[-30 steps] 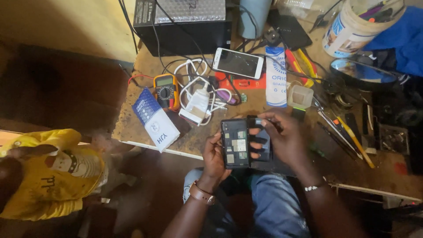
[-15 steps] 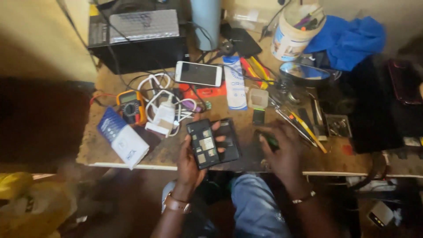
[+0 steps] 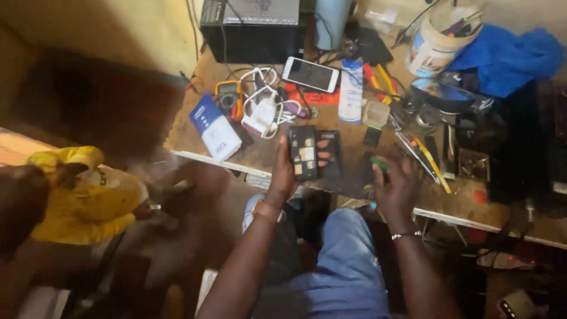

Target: Disassembling a mobile phone using a screwdriver to remove the casing and internal components for repair.

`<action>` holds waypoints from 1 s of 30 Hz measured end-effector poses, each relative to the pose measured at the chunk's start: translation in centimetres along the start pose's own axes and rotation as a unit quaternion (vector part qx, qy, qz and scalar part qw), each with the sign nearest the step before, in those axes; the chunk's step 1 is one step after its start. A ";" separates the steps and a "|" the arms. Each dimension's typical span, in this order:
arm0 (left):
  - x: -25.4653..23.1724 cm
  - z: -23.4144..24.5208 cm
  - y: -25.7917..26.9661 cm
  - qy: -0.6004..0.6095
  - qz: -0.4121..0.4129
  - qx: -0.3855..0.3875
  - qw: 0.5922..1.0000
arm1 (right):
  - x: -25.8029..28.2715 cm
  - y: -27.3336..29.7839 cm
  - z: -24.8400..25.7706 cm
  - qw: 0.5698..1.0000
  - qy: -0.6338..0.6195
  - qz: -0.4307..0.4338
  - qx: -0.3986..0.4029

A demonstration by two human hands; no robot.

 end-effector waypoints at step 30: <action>3.3 10.9 -1.7 -0.009 -0.014 0.038 0.999 | 14.7 -2.3 3.8 0.918 -0.322 -0.080 0.219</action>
Point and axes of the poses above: each hand's wrist, its own y-axis away from the middle knuckle, its own z-axis out of the back of the hand, x = y × z, the point moved 9 cm from there along -y, towards the middle knuckle, and after that the axes turned 8 degrees about y, right-handed, at the moved point
